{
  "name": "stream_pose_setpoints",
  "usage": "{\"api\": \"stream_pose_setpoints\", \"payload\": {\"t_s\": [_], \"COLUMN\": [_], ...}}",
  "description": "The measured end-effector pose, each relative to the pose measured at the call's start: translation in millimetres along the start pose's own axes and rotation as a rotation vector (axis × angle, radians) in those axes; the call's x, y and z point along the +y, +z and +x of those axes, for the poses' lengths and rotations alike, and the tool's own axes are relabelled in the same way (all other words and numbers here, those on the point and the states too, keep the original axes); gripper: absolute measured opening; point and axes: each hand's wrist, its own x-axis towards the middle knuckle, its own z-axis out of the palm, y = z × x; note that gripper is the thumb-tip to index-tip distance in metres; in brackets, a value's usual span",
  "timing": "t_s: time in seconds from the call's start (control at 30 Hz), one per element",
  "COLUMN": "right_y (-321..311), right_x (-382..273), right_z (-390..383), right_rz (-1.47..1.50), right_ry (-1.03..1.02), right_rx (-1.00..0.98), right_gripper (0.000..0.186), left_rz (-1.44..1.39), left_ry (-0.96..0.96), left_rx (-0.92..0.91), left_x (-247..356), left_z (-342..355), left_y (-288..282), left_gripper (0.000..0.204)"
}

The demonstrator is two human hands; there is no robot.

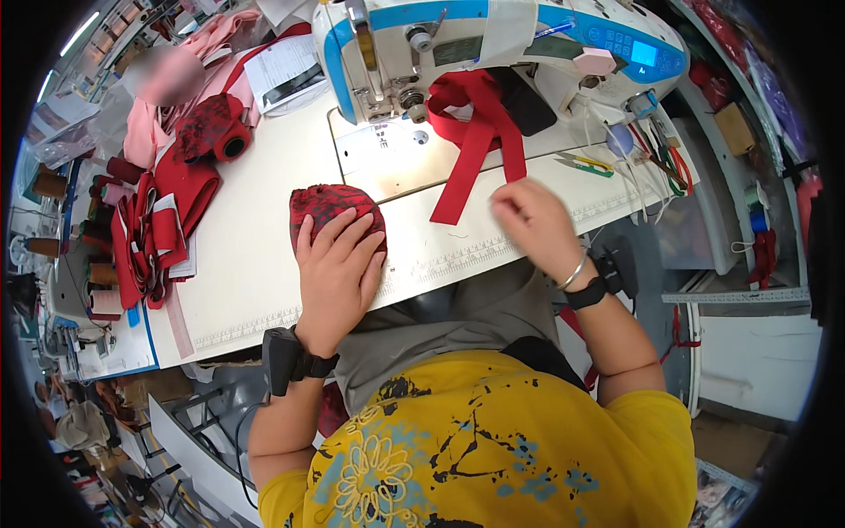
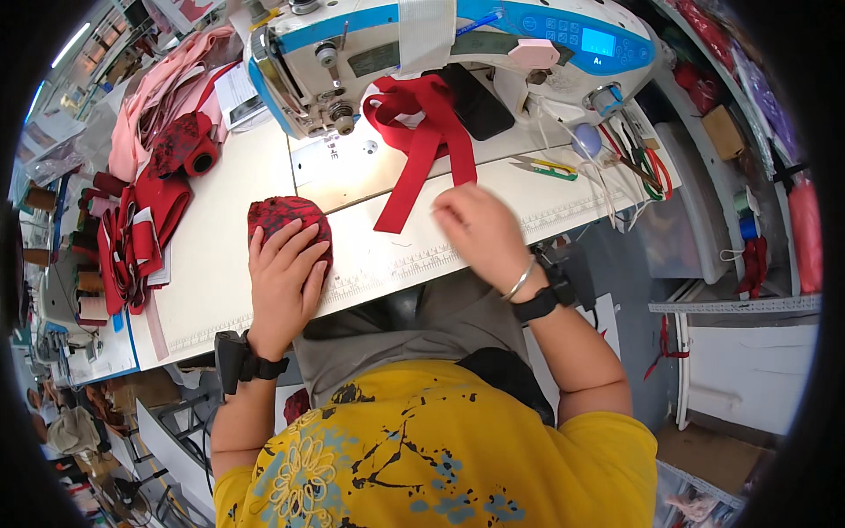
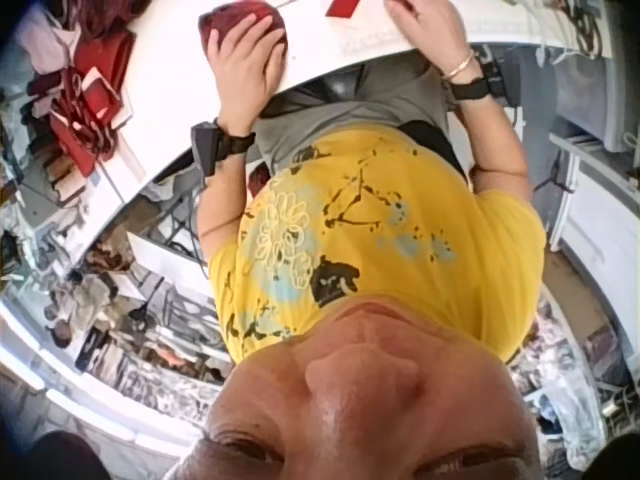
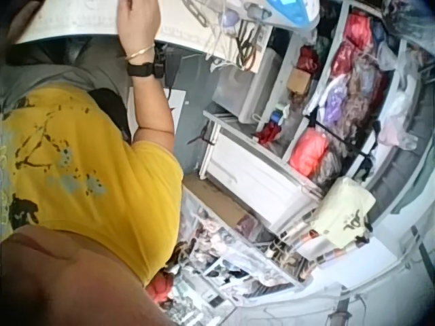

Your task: Sewing red fabric straps and panels using an industrial sewing machine.

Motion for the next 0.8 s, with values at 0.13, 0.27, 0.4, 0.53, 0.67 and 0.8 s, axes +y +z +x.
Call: {"api": "stream_pose_setpoints", "payload": {"t_s": [0.13, 0.27, 0.4, 0.53, 0.67, 0.8], "right_y": [-22.8, -17.4, -18.3, -28.2, -35.8, -37.2], "right_x": [15.9, 27.7, 28.7, 12.0, -0.7, -4.4], "right_z": [4.5, 17.8, 23.0, -3.3, -37.1, -64.8], "right_rz": [-0.149, -0.294, -0.348, 0.584, 0.808, 0.891], "right_ry": [0.173, 0.128, 0.106, 0.32, 0.328, 0.381], "right_rx": [0.152, 0.207, 0.036, -0.091, -0.217, -0.27], "right_gripper": [0.027, 0.034, 0.031, 0.02, 0.018, 0.018], "left_rz": [0.039, 0.023, -0.006, -0.367, -0.614, -0.55], "left_ry": [-0.028, -0.014, 0.101, 0.259, 0.179, 0.038], "left_rx": [0.035, 0.042, 0.09, 0.015, -0.177, 0.001], "left_x": [2.3, 0.8, 3.5, 30.8, 65.2, 91.5], "left_z": [4.9, 6.8, 4.4, 0.1, 13.7, 38.5], "left_y": [6.1, 7.8, 0.5, -6.1, 9.4, 24.0], "left_gripper": [0.019, 0.019, 0.022, 0.031, 0.036, 0.052]}}
